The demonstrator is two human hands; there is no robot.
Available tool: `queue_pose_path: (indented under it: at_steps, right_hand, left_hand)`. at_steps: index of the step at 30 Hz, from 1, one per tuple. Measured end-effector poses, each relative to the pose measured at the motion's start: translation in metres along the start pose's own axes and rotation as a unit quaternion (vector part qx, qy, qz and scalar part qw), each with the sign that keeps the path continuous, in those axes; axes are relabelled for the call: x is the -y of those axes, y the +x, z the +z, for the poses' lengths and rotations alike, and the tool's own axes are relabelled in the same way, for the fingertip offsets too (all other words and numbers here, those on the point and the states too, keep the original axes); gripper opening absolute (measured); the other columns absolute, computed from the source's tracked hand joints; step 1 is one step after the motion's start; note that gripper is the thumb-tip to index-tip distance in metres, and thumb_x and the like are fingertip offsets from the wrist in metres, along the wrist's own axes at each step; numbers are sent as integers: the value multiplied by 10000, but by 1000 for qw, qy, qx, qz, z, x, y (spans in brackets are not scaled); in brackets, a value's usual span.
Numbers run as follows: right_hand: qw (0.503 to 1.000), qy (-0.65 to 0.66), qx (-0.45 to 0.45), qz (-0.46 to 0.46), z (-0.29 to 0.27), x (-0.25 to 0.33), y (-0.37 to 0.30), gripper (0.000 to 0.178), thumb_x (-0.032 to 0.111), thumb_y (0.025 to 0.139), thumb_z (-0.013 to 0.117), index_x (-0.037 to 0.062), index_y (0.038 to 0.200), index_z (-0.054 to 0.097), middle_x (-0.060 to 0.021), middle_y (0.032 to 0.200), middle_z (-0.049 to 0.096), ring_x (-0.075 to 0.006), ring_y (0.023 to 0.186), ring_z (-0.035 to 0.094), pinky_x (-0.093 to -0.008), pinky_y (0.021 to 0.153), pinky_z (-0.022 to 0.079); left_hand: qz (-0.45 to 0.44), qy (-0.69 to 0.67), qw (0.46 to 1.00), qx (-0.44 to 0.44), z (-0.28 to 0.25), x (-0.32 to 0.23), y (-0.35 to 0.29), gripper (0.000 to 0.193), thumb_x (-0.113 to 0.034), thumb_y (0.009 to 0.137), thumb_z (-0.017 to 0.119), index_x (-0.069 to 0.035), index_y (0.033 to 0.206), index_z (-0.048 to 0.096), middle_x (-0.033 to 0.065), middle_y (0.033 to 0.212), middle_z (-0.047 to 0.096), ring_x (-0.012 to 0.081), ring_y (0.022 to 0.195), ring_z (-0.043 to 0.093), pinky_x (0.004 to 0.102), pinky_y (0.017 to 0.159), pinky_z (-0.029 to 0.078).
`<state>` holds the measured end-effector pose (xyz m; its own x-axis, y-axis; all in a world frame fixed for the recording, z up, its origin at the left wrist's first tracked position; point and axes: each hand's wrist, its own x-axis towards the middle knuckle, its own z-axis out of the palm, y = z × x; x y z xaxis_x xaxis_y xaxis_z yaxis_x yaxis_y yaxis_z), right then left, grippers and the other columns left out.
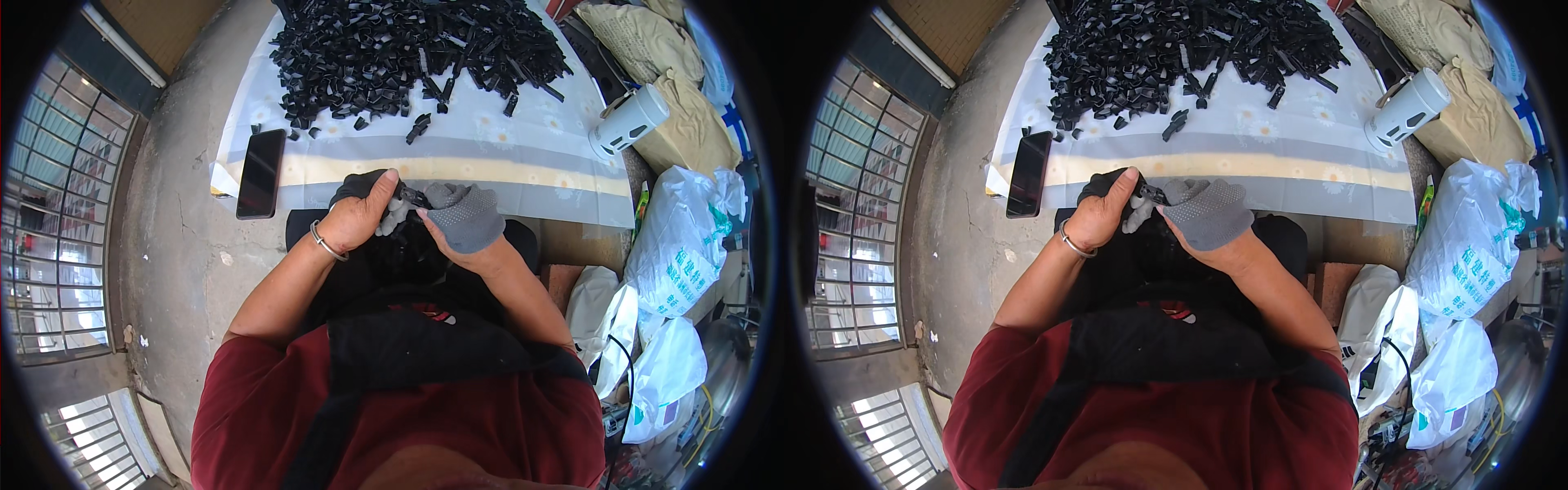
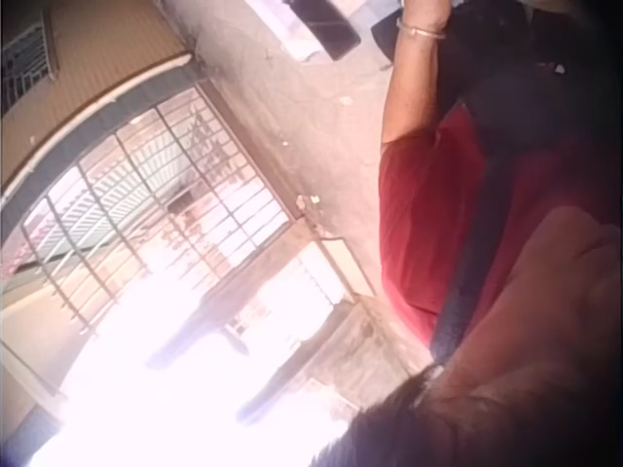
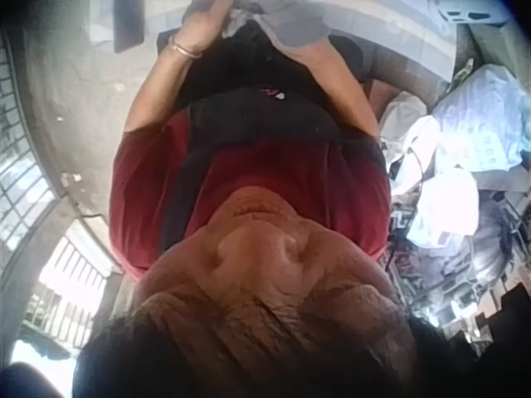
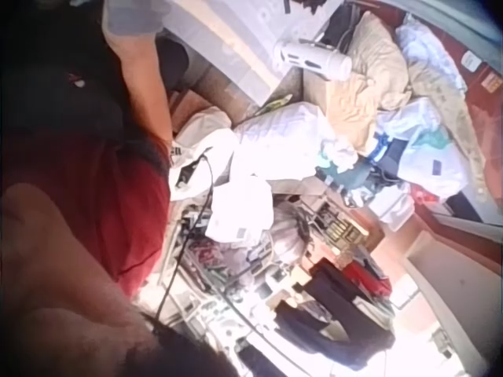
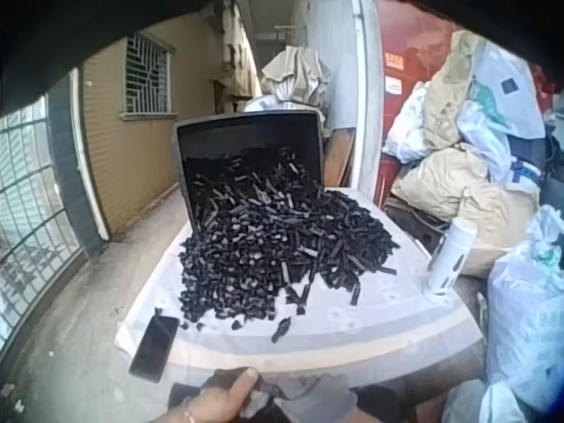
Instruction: Inspecting and sorting black plastic components into a bucket at a production workbench.
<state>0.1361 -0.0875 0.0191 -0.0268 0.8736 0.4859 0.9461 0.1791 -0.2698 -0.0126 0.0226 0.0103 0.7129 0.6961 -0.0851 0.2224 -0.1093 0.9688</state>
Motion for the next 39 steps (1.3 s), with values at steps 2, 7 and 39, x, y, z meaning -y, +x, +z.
queue_pose_path:
  at_steps: [2, 7, 39]
  right_hand:
    - [1000, 3, -24, -11, 2, 2, 0, 162, 157, 755, 599, 50, 877, 600, -101, 825, 601, -294, 748, 559, -384, 651, 433]
    - [998, -53, 19, -8, 19, 4, -2, 166, 143, 748, 595, 60, 891, 612, -105, 837, 607, -298, 771, 564, -384, 674, 437]
    - [968, -230, 99, -7, 34, -62, 43, 166, 114, 732, 504, 106, 873, 591, -111, 764, 559, -261, 709, 573, -387, 568, 442]
  left_hand:
    - [1, 6, 1000, 3, 0, 1, 1, 399, -337, 923, 384, 4, 890, 589, 103, 731, 606, 216, 648, 549, 318, 626, 436]
    - [88, 79, 993, -23, 9, 5, 0, 362, -286, 921, 383, 4, 819, 573, 170, 736, 594, 332, 674, 557, 367, 642, 436]
    - [130, 549, 815, -131, -32, 43, 89, 223, -231, 773, 568, -108, 957, 592, 107, 941, 574, 282, 813, 579, 389, 681, 472]
